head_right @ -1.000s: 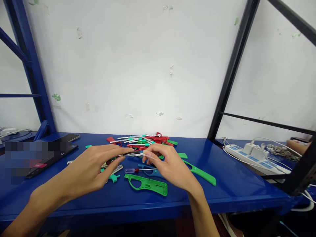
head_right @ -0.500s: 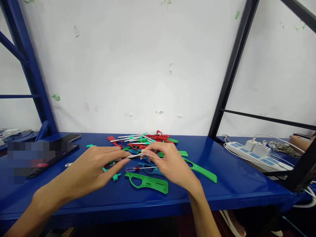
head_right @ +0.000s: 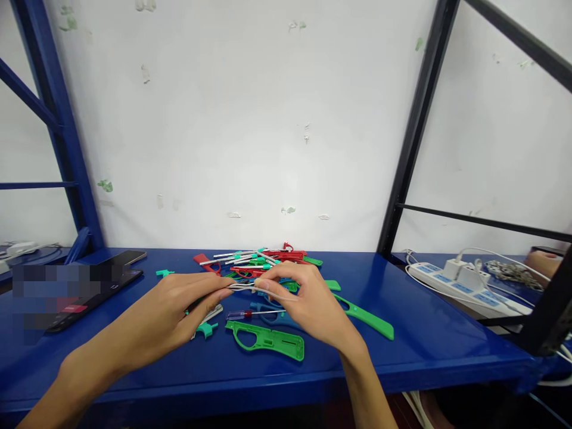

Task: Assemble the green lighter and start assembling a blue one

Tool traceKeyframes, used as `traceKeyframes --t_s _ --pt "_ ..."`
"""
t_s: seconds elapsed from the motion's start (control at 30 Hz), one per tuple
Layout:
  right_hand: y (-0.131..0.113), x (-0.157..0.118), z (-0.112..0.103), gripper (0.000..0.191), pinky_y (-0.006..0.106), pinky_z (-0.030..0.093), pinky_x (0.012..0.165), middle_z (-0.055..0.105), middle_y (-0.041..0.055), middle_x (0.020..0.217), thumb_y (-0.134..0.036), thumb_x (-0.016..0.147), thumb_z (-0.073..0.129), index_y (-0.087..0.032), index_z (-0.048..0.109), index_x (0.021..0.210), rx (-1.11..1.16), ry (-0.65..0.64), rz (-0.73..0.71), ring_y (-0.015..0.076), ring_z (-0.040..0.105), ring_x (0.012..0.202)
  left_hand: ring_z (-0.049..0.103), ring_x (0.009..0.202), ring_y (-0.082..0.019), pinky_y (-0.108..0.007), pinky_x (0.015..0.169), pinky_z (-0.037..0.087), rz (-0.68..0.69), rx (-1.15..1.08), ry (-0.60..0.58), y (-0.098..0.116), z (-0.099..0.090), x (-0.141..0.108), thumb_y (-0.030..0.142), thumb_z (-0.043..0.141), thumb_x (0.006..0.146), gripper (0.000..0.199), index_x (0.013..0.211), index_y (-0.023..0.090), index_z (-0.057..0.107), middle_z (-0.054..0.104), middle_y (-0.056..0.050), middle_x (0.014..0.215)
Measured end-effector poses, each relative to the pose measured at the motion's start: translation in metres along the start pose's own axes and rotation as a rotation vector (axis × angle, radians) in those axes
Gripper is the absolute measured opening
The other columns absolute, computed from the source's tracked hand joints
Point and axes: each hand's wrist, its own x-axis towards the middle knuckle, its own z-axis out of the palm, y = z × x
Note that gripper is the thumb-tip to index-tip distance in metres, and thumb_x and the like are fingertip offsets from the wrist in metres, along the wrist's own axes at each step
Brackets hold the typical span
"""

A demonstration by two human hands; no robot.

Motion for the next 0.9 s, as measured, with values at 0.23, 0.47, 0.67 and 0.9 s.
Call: traceKeyframes --t_s 0.23,0.47,0.67,0.9 --pt "-0.002 -0.002 -0.002 0.030 0.032 0.047 0.076 0.076 0.0023 0.083 -0.044 0.102 0.069 -0.023 0.080 0.083 -0.019 -0.004 0.048 0.0204 0.066 0.080 0.076 0.086 -0.021 -0.034 0.074 0.050 0.000 -0.011 0.003 0.003 -0.001 0.002 0.022 0.049 0.114 0.026 0.116 0.021 0.074 0.083 0.000 0.105" --pt "0.001 -0.001 0.001 0.034 0.032 0.046 0.075 0.075 0.0016 0.082 -0.043 0.104 0.065 -0.022 0.072 0.078 -0.032 -0.037 0.032 0.0195 0.064 0.078 0.071 0.074 -0.022 -0.035 0.065 0.046 -0.016 0.060 -0.035 0.001 0.005 -0.002 0.023 0.044 0.114 0.032 0.118 0.021 0.076 0.075 -0.002 0.088" --pt "0.005 0.003 0.005 0.030 0.032 0.045 0.076 0.076 0.0017 0.083 -0.041 0.103 0.065 -0.023 0.072 0.080 -0.084 0.000 0.019 0.0201 0.064 0.079 0.072 0.070 -0.024 -0.036 0.059 0.043 0.039 0.155 -0.012 -0.001 0.010 0.000 0.029 0.043 0.116 0.036 0.113 0.020 0.078 0.077 -0.005 0.089" --pt "0.007 0.003 0.005 0.034 0.032 0.045 0.074 0.074 0.0015 0.080 -0.044 0.104 0.063 -0.023 0.072 0.080 -0.110 -0.001 0.018 0.0202 0.064 0.077 0.074 0.070 -0.023 -0.035 0.058 0.043 0.046 0.200 0.004 -0.004 0.013 -0.001 0.028 0.043 0.116 0.036 0.112 0.020 0.078 0.080 -0.005 0.092"
